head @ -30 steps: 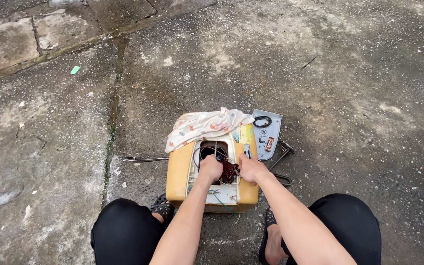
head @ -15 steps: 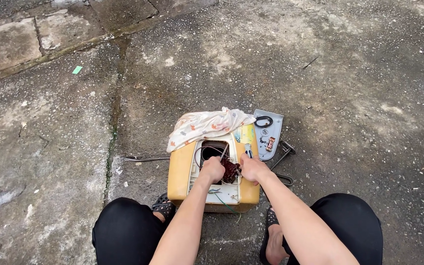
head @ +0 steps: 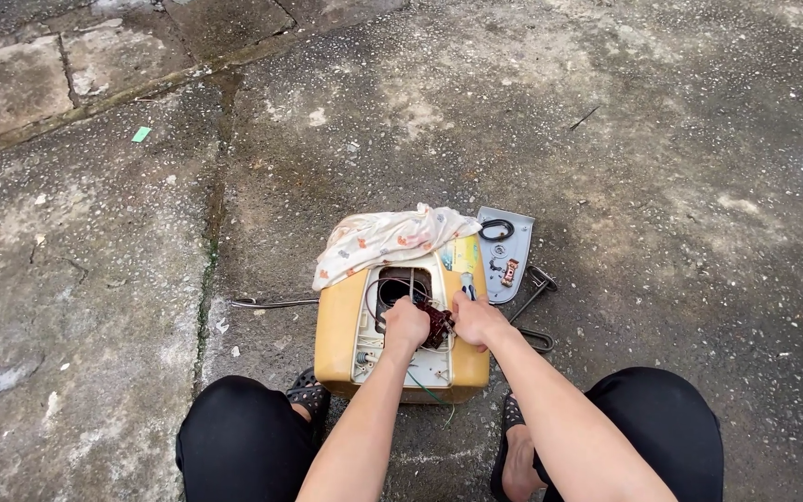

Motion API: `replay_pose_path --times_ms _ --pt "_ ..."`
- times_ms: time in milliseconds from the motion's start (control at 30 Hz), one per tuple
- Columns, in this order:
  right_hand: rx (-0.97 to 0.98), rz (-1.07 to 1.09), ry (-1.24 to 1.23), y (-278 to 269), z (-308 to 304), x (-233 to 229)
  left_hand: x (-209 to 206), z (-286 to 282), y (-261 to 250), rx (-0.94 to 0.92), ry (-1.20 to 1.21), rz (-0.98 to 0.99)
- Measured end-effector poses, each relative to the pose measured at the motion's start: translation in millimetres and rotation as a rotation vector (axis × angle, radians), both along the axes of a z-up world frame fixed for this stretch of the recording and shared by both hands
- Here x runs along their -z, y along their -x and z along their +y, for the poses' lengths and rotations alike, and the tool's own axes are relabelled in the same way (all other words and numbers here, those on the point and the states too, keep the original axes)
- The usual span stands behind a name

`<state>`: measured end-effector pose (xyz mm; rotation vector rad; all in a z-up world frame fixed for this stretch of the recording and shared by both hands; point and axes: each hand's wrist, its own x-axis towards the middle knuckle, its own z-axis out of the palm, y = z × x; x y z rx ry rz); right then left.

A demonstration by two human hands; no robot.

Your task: The person disassembles a yellow electric kettle using a screwdriver, removing the heating element and internal wiring. They manipulate the wires and components, then place the parts on the ground and into a green bucket.

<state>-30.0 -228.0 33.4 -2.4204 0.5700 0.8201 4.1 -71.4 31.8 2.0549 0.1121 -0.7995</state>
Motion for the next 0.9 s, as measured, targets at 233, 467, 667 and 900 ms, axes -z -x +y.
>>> replay_pose_path --times_ms 233,467,667,900 --pt "0.015 -0.006 -0.009 -3 -3 11 -5 4 -8 0.254 -0.096 -0.075" --pt "0.02 0.0 -0.023 -2 -2 11 -11 23 -17 0.337 -0.131 -0.081" --pt "0.016 0.012 -0.014 -1 1 1 27 18 -30 0.24 -0.104 -0.102" --pt "-0.003 0.009 -0.011 -2 -5 16 25 21 -30 0.396 -0.155 -0.105"
